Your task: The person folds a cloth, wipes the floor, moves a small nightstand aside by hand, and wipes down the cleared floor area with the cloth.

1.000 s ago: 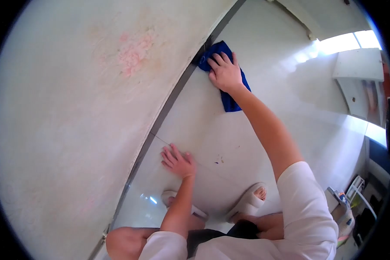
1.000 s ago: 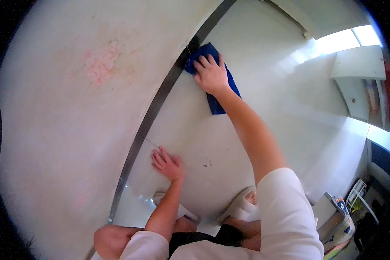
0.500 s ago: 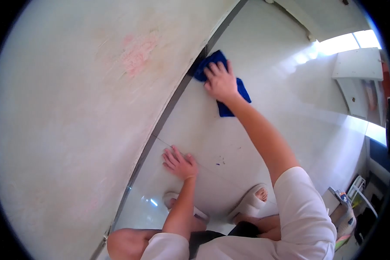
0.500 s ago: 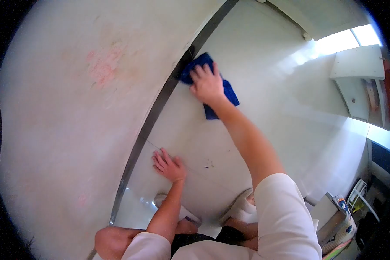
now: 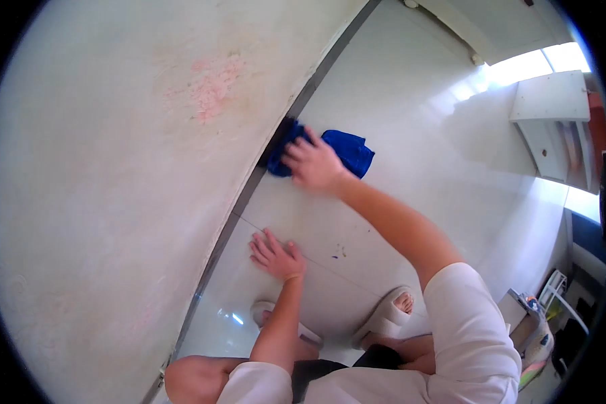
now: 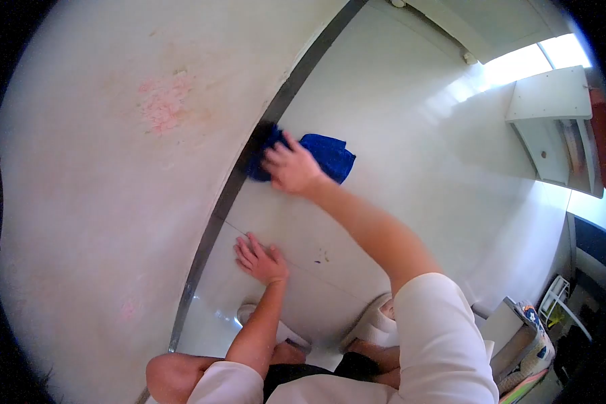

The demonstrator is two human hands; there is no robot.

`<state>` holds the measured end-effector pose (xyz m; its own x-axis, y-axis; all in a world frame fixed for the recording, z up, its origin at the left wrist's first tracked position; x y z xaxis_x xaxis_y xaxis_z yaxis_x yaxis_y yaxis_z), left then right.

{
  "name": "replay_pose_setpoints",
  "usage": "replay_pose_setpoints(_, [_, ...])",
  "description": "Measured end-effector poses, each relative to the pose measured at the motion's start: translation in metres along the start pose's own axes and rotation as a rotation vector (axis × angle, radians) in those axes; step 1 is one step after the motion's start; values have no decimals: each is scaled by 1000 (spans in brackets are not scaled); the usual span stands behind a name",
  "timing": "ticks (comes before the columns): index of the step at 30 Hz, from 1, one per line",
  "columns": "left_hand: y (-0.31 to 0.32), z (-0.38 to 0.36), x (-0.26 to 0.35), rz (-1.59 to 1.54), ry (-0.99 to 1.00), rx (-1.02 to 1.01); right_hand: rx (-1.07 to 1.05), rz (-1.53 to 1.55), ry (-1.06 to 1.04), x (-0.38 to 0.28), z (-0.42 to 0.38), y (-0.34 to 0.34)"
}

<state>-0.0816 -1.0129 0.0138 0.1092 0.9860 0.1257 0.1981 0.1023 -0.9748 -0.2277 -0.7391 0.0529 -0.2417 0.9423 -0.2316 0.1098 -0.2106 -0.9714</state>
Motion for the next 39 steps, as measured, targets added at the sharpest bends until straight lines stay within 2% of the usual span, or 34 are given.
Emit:
replay_pose_setpoints(1, [1,-1,-2,9,0,-3,-15,-36,51,20,0,-2])
replay_pose_setpoints(2, [-1,-3,-2,9,-5,-14,16,-41,193,45,0,-8])
replay_pose_setpoints(3, [-4,-2,1,6,-9,-21,51,-51,335,72,1,-16])
replay_pose_setpoints(5, [-5,0,2,6,-14,-29,167,-46,478,113,-1,-28])
replay_pose_setpoints(7, [-4,-1,2,13,-14,-34,112,-27,449,109,-3,-29])
replay_pose_setpoints(9, [-3,-1,3,13,-10,-19,113,-72,420,78,0,-20])
replay_pose_setpoints(13, [-4,-1,2,38,3,-1,132,15,224,-2,1,7])
replay_pose_setpoints(14, [-4,-1,3,33,-2,-3,36,58,146,-18,-2,6])
replay_pose_setpoints(17, [-6,0,7,19,-15,-6,104,25,-1,-66,-9,17])
replay_pose_setpoints(21, [-2,-1,-3,20,-7,-4,30,18,-92,-34,-9,14])
replay_pose_setpoints(23, [-1,0,-2,19,-5,1,-102,-38,131,9,-3,0])
replay_pose_setpoints(27, [-4,-2,-1,31,-2,-11,16,-76,513,124,-18,-20])
replay_pose_setpoints(30, [-4,-2,1,27,-8,-25,92,-5,586,173,-58,-25])
replay_pose_setpoints(35, [-6,-1,4,33,-21,-40,130,-26,586,158,-71,-14])
replay_pose_setpoints(39, [-6,1,7,31,-17,-15,139,127,309,89,-62,-5])
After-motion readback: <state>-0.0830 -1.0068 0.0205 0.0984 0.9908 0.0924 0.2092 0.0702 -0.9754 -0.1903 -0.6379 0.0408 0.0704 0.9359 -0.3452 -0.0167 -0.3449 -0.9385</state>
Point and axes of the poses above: each hand's wrist, its own z-axis towards the middle knuckle, its own y-axis out of the palm, x = y × z, the point moved 2 cm from there along z, towards the middle knuckle, and after that the axes turned 11 degrees about -x, right-handed, at the moved point
